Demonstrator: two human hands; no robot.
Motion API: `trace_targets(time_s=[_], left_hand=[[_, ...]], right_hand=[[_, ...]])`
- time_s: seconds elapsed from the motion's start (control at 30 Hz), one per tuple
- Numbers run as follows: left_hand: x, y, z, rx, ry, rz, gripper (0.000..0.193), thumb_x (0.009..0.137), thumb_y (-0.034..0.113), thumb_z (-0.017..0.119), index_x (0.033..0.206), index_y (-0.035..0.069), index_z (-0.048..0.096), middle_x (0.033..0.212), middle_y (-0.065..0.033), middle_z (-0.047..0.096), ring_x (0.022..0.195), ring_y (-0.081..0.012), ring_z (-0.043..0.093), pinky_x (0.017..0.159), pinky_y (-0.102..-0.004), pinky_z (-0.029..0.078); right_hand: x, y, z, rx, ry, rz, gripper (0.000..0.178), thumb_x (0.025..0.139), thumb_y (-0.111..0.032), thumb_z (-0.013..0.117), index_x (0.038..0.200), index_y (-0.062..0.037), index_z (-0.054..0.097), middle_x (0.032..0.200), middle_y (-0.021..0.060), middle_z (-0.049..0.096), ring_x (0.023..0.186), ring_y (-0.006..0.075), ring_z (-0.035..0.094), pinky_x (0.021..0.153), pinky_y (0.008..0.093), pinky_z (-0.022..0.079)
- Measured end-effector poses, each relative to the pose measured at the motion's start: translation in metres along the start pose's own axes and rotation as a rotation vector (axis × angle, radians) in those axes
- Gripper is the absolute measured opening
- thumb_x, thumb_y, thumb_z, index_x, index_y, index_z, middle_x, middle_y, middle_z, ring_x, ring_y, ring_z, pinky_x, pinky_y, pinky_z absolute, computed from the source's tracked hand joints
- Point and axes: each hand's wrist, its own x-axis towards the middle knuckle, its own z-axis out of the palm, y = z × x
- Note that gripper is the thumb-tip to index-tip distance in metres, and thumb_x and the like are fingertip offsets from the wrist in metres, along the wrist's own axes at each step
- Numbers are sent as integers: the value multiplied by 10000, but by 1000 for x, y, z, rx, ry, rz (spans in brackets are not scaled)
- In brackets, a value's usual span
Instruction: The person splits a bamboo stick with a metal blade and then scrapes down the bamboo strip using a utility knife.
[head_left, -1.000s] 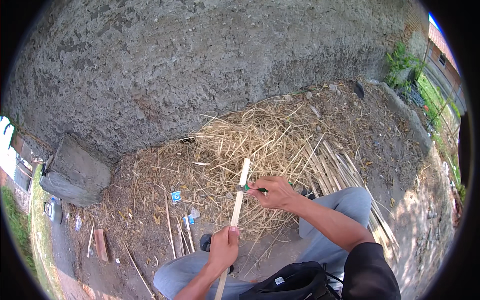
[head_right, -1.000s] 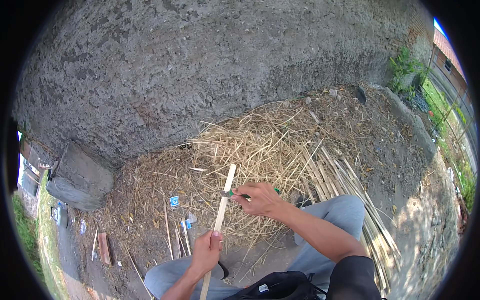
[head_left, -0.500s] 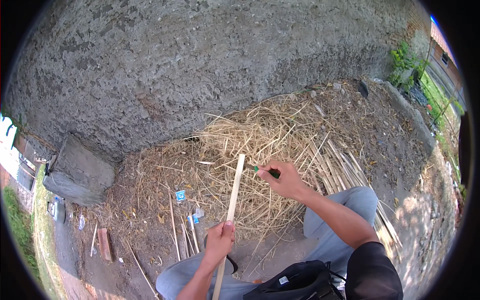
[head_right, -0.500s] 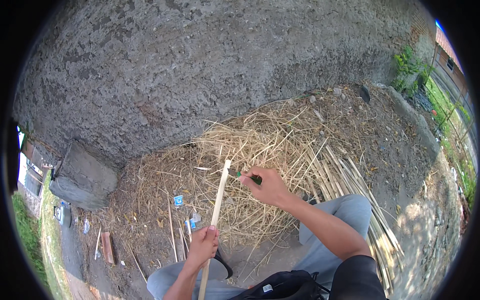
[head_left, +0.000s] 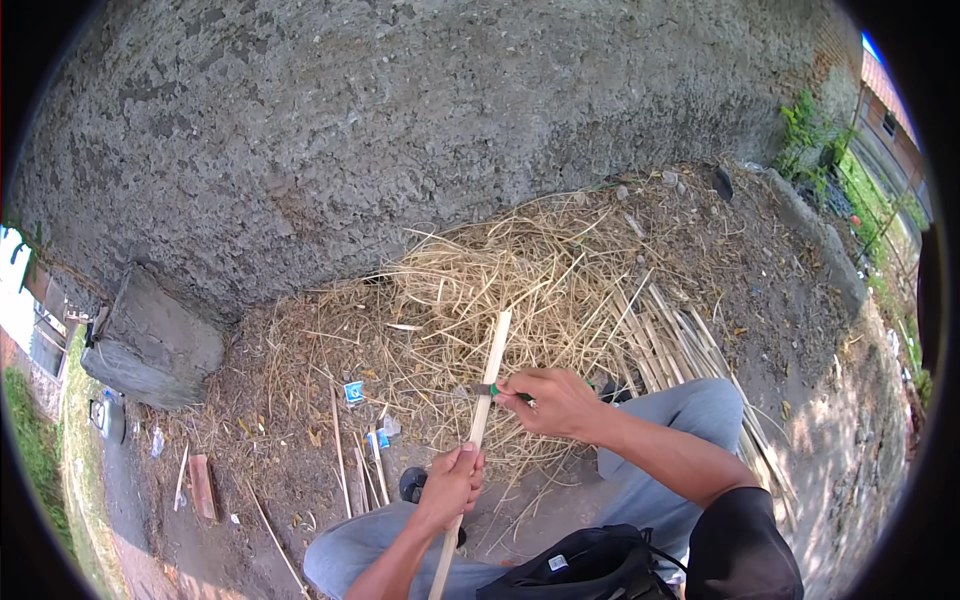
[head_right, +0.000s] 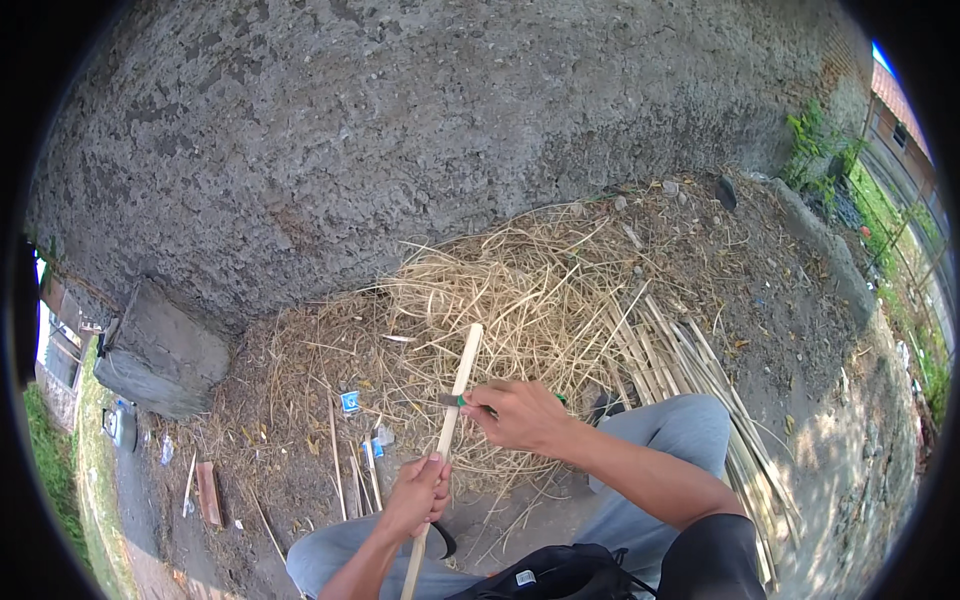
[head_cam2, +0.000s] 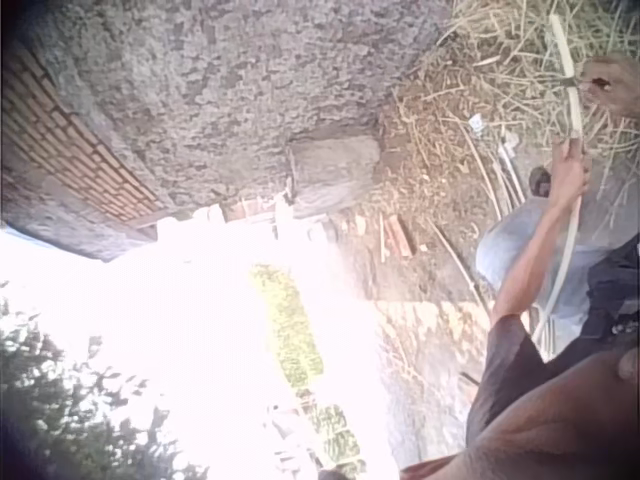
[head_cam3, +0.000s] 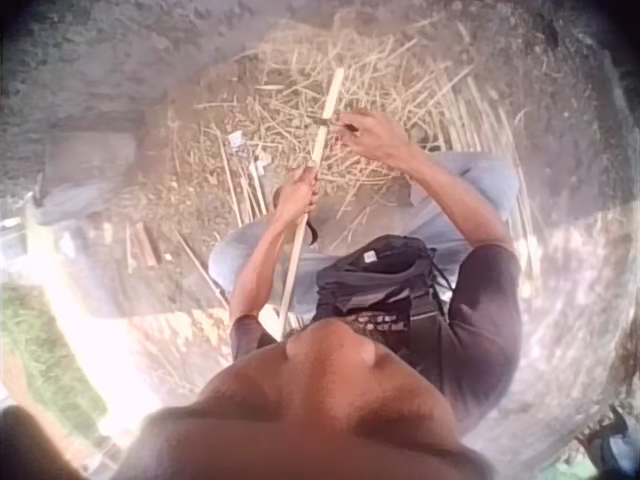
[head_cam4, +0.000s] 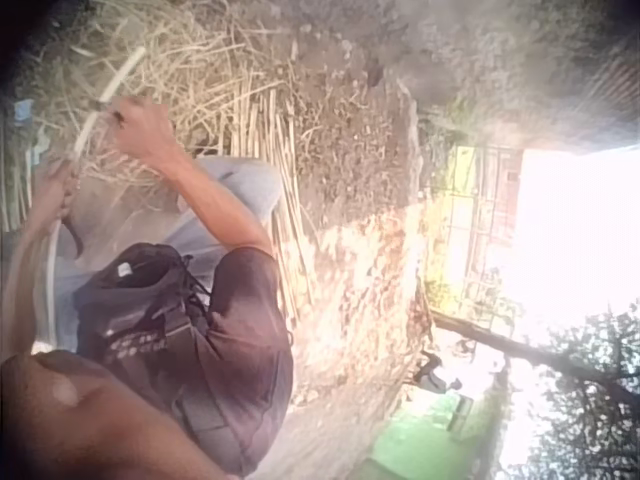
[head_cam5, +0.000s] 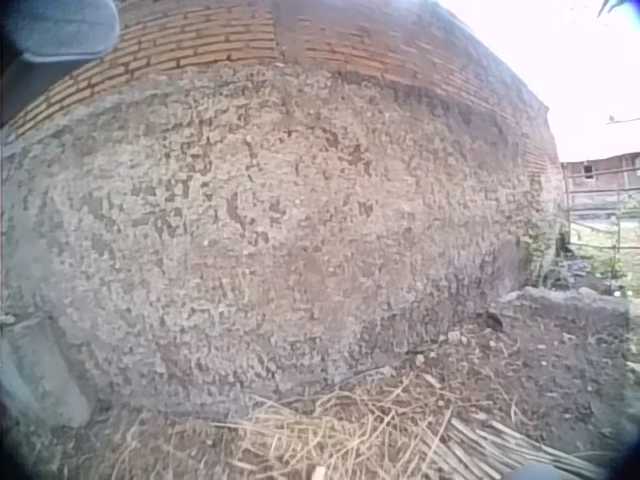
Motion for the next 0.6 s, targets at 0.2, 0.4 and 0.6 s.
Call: trace_targets(time_s=[0.2, 0.4, 0.6], left_hand=[[0, -7, -13, -63, -105, -81, 308, 1033, 348, 374, 849, 108, 430, 573, 63, 282, 419, -32, 220, 360, -216, 173], [11, 0, -14, -119, -36, 13, 314, 1029, 358, 383, 841, 110, 424, 575, 60, 286, 426, -33, 230, 363, -217, 173], [10, 5, -6, -50, -9, 50, 319, 1030, 360, 381, 843, 105, 426, 576, 59, 300, 423, -37, 253, 362, -221, 191]], right_hand=[[13, 30, -16, 44, -41, 171, 196, 880, -251, 639, 858, -61, 680, 772, 105, 690, 553, 299, 620, 498, 383, 471], [-8, -23, -9, 52, -134, 94, 221, 859, -258, 685, 801, -49, 640, 868, 95, 713, 649, 268, 665, 546, 349, 518], [-8, -15, 2, 54, -93, 26, 203, 854, -257, 686, 816, -60, 659, 884, 71, 717, 645, 259, 666, 528, 340, 521]])
